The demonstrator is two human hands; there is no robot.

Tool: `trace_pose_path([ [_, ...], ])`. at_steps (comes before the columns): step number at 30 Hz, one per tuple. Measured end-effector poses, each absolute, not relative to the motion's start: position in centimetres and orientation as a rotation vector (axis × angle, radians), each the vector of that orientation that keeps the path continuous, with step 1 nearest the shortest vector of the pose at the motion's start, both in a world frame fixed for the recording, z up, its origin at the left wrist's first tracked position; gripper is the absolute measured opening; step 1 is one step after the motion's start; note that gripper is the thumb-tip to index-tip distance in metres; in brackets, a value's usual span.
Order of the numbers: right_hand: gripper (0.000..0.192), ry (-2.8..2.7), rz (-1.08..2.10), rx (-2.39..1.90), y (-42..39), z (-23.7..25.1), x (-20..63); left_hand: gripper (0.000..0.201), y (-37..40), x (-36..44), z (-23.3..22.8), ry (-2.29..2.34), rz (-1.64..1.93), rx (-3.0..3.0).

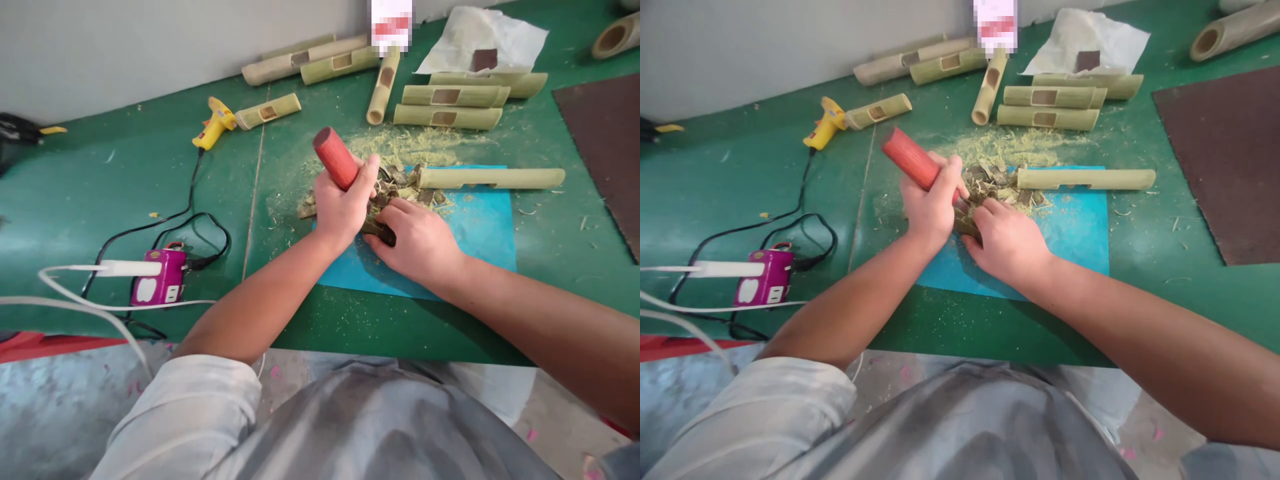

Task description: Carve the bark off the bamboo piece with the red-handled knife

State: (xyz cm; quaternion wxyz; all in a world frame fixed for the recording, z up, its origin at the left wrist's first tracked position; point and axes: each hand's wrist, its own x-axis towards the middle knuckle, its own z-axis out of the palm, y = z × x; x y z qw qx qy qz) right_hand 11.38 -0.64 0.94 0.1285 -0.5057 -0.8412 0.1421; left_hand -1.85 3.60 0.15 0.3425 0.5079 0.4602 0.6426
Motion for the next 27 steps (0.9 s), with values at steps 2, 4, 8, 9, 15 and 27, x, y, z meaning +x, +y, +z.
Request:
trace_pose_path([
  [2,0.018,-2.445,0.421,-1.472,-0.64,0.96,11.4,0.044,3.52,-1.94,0.09,1.165,1.678,1.398],
  [4,0.017,-2.442,0.422,-1.465,-0.65,0.93,11.43,0.043,3.51,-2.12,0.02,1.148,1.678,1.451],
  [8,0.017,-2.426,0.424,-1.436,-0.67,0.73,11.47,0.045,3.56,-2.59,-0.14,1.132,1.657,1.566],
  [9,0.017,-2.423,0.427,-1.428,-0.66,0.69,11.46,0.045,3.57,-2.68,-0.18,1.114,1.652,1.611],
  [15,0.016,-2.43,0.442,-1.37,-0.58,0.68,11.26,0.046,3.58,-2.65,-0.36,1.151,1.601,1.678],
  [27,0.017,-2.425,0.516,-1.39,-0.48,0.88,11.35,0.045,4.15,-2.5,0.26,1.095,1.551,1.276],
])
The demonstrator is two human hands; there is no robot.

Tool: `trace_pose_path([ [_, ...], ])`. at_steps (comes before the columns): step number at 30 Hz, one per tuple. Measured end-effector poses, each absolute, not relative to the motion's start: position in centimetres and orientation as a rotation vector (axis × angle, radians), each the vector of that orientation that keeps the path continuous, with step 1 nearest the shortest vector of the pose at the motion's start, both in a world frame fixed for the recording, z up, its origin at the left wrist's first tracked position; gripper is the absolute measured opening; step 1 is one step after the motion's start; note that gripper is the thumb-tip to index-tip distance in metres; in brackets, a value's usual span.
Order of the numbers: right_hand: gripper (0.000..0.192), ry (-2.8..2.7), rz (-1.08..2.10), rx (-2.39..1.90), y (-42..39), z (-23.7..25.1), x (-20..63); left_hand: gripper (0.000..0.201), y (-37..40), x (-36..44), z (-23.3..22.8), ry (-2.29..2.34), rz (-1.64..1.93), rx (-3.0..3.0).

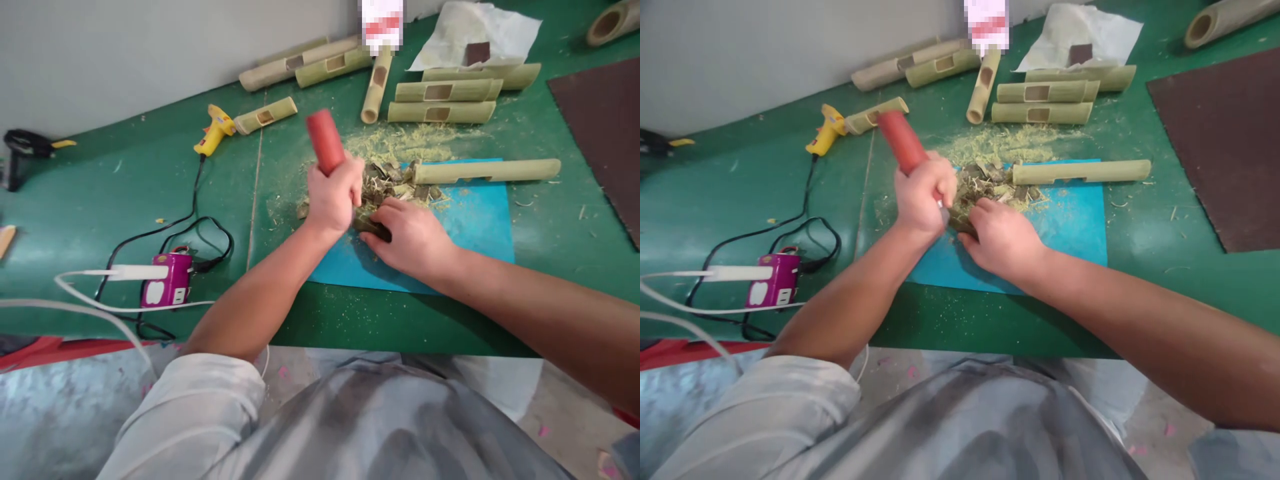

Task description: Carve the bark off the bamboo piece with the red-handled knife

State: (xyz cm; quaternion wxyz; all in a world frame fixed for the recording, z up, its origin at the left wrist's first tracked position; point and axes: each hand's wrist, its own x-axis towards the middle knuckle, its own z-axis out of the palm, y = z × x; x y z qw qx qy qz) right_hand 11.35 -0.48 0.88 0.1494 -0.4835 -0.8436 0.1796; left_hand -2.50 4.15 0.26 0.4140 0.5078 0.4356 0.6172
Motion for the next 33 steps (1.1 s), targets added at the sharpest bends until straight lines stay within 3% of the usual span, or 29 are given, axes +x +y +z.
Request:
trace_pose_path([
  [7,0.023,-2.497,0.336,-1.357,-0.6,0.8,11.8,0.05,4.1,-2.7,0.3,1.058,1.696,1.282],
  [17,0.025,-2.466,0.166,-1.27,-0.6,0.7,12.6,0.058,3.1,-3.3,4.6,1.048,1.717,1.46],
  [25,0.017,-2.257,0.294,-1.191,0.0,0.5,13.3,0.059,1.9,-3.2,6.7,1.085,1.764,1.502],
  [33,0.031,-2.173,0.353,-1.106,-0.3,0.7,13.3,0.053,1.5,-3.1,6.5,0.988,1.727,1.605],
])
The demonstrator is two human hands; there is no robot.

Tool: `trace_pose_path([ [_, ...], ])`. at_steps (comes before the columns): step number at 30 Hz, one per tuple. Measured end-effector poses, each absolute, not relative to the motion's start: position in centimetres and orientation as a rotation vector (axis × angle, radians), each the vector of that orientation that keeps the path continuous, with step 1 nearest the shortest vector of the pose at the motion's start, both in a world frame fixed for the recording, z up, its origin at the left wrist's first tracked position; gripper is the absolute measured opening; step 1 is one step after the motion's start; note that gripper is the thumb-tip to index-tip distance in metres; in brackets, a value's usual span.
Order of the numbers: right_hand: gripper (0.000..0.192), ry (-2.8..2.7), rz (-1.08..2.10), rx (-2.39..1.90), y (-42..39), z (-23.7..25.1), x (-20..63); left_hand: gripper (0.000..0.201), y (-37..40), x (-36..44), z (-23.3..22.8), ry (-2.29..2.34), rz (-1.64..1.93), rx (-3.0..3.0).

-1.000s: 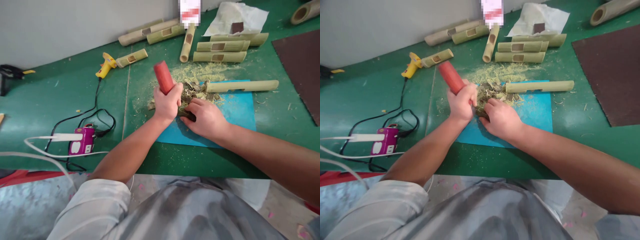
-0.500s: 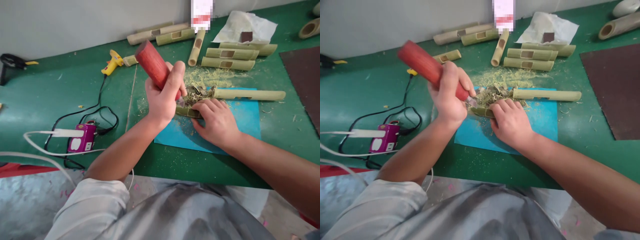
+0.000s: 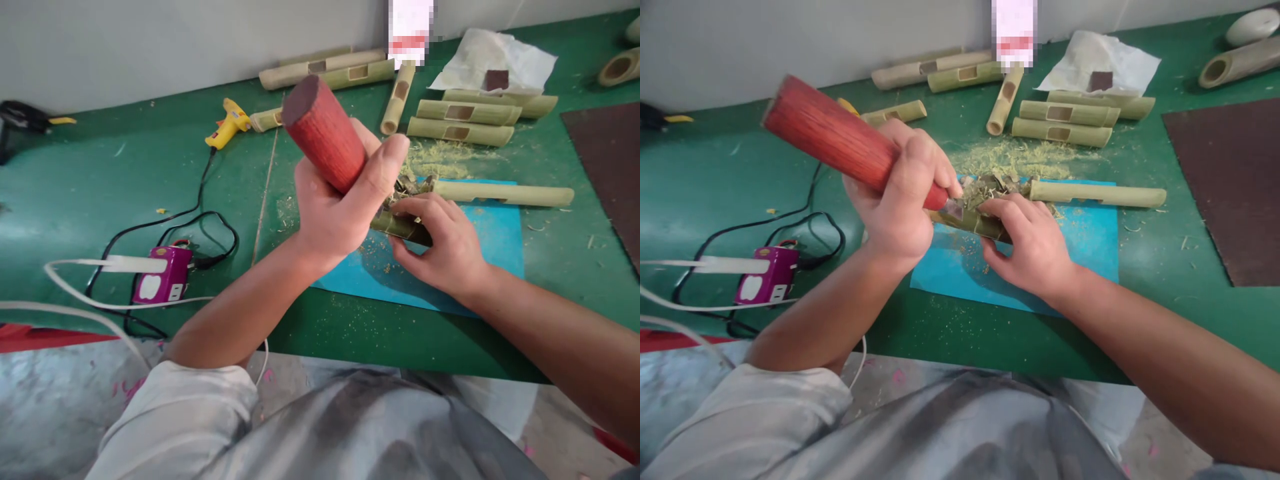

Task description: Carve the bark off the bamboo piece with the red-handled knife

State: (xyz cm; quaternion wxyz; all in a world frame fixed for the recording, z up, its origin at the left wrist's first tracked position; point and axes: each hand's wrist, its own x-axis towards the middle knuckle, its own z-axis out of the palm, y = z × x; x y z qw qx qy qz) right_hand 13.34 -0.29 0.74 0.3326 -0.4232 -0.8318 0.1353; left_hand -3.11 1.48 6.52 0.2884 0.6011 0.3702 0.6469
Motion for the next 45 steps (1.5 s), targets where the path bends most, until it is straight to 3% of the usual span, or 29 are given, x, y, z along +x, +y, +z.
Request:
trace_pose_path([
  [18,0.04,-2.132,0.323,-1.289,-0.6,0.3,13.1,0.029,1.3,-3.5,4.8,1.073,1.553,1.819],
  [34,0.036,-2.175,0.325,-1.286,-0.2,-0.4,13.1,0.031,2.6,-3.4,3.1,1.027,1.614,1.935],
  [45,0.013,-2.232,0.342,-1.308,0.0,-0.4,12.8,0.026,2.7,-3.5,2.5,1.023,1.551,2.068],
])
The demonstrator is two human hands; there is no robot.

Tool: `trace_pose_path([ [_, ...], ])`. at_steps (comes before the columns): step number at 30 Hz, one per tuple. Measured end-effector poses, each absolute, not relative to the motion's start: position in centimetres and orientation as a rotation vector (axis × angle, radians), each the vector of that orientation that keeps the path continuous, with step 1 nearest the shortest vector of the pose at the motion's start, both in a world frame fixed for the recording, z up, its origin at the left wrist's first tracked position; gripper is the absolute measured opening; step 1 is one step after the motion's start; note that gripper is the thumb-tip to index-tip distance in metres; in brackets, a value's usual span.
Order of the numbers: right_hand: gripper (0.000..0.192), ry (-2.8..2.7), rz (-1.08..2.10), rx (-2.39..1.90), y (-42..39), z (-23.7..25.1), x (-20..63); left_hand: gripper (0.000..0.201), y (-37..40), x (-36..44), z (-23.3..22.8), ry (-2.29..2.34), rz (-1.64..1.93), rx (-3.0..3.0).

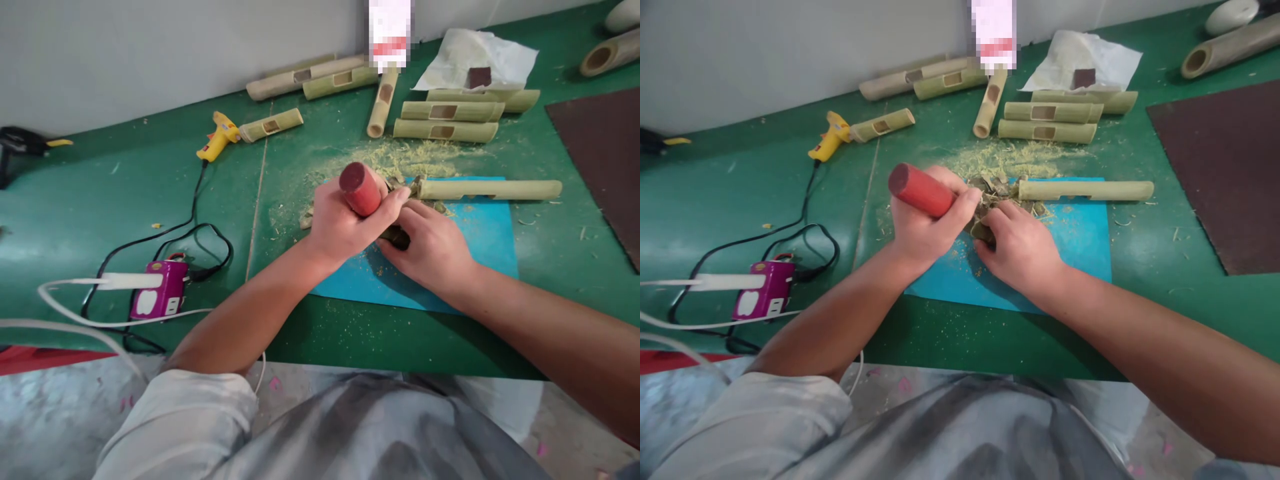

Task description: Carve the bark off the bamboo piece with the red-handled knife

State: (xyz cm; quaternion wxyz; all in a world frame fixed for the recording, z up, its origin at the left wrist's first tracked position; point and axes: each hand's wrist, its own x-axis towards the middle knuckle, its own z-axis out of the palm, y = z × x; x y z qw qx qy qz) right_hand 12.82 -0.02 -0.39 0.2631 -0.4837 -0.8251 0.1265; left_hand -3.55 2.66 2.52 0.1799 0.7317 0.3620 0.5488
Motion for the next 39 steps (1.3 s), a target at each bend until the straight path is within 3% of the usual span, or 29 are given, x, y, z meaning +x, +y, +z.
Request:
trace_pose_path([
  [11,0.011,-2.243,0.43,-1.345,0.3,-0.4,12.7,0.025,2.0,-2.5,0.8,1.133,1.599,1.72],
  [21,0.01,-2.253,0.479,-1.425,0.2,0.0,12.5,0.035,4.0,-3.3,0.2,1.235,1.572,1.258],
  [31,0.009,-2.238,0.467,-1.346,0.2,-0.3,12.6,0.042,3.3,-3.2,-0.6,1.041,1.734,1.575],
  [39,0.011,-2.252,0.459,-1.354,0.2,-0.3,12.6,0.05,3.3,-2.8,0.5,1.107,1.811,1.456],
])
